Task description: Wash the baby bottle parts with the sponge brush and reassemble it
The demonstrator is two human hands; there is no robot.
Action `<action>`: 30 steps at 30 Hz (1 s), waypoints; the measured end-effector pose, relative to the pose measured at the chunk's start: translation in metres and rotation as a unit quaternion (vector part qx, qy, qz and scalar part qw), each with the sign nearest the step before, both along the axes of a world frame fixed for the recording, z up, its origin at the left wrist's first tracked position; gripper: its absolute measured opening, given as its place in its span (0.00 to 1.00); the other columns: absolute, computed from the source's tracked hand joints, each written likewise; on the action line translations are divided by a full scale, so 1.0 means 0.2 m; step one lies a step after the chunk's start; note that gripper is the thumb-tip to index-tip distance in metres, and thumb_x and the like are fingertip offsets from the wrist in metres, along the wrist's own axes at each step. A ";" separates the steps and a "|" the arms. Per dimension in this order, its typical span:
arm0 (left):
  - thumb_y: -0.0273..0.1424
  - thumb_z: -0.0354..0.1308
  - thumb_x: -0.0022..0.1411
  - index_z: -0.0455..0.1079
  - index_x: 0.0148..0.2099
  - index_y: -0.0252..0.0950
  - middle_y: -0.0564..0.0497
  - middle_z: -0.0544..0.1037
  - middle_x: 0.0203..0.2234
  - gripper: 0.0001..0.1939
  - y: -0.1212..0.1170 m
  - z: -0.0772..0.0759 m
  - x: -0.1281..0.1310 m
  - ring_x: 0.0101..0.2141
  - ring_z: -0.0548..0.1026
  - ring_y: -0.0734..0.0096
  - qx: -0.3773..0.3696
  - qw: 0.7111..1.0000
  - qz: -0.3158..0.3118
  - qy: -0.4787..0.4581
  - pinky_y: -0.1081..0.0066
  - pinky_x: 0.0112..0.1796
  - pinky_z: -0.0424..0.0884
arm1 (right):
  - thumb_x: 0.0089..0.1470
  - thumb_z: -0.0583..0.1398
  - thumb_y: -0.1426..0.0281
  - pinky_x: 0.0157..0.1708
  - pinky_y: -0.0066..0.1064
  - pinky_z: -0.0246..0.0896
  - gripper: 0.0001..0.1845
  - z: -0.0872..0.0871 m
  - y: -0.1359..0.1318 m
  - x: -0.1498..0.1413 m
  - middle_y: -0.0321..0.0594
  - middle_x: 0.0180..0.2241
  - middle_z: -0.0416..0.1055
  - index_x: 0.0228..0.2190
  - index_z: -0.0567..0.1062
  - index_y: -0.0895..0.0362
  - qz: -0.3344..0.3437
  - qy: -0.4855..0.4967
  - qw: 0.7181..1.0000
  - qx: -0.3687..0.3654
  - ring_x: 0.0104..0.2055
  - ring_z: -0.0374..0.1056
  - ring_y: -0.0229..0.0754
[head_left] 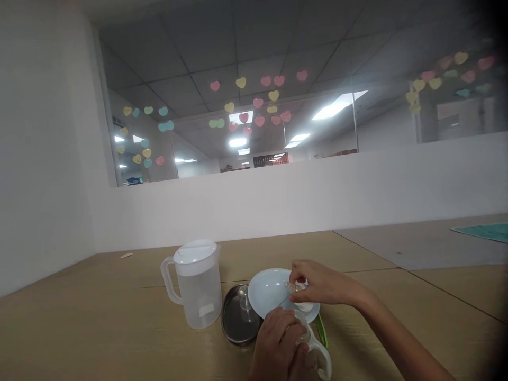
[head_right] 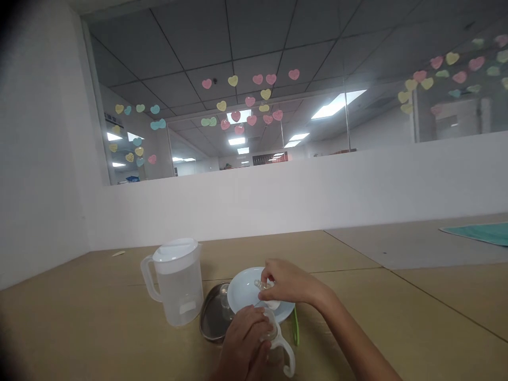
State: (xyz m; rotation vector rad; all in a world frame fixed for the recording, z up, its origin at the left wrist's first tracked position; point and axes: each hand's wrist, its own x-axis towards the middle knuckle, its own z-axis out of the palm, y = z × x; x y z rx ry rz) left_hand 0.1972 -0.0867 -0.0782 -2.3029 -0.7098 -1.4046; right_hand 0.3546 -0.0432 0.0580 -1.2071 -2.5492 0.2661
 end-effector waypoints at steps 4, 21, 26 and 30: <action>0.25 0.46 0.61 0.66 0.43 0.34 0.45 0.74 0.35 0.10 0.01 -0.01 0.01 0.41 0.72 0.64 -0.001 1.000 -0.012 -0.007 0.64 0.43 0.69 | 0.39 0.62 0.65 0.30 0.27 0.53 0.09 -0.01 0.00 0.01 0.36 0.28 0.67 0.25 0.74 0.57 0.037 -0.003 0.999 -0.011 0.32 0.62 0.39; 0.31 0.52 0.60 0.70 0.34 0.35 0.45 0.72 0.36 0.07 0.03 -0.07 0.06 0.38 0.73 0.66 -0.156 0.964 -0.033 -0.214 0.68 0.39 0.71 | 0.37 0.61 0.69 0.27 0.26 0.51 0.06 -0.02 -0.03 0.02 0.35 0.25 0.66 0.24 0.72 0.56 0.011 -0.025 0.999 -0.016 0.29 0.61 0.38; 0.30 0.54 0.58 0.69 0.33 0.35 0.47 0.74 0.33 0.05 0.05 -0.10 0.06 0.36 0.73 0.68 -0.171 0.957 -0.037 -0.232 0.69 0.37 0.71 | 0.38 0.60 0.70 0.26 0.26 0.51 0.06 0.01 -0.07 0.01 0.36 0.27 0.67 0.25 0.72 0.56 -0.003 -0.043 0.999 -0.028 0.30 0.62 0.38; 0.34 0.58 0.55 0.67 0.36 0.35 0.49 0.75 0.31 0.08 0.07 -0.12 0.07 0.33 0.73 0.69 -0.234 0.928 -0.030 -0.287 0.71 0.33 0.70 | 0.39 0.60 0.69 0.26 0.26 0.51 0.08 0.04 -0.10 0.00 0.38 0.30 0.69 0.28 0.72 0.57 -0.022 -0.060 0.997 -0.036 0.31 0.64 0.39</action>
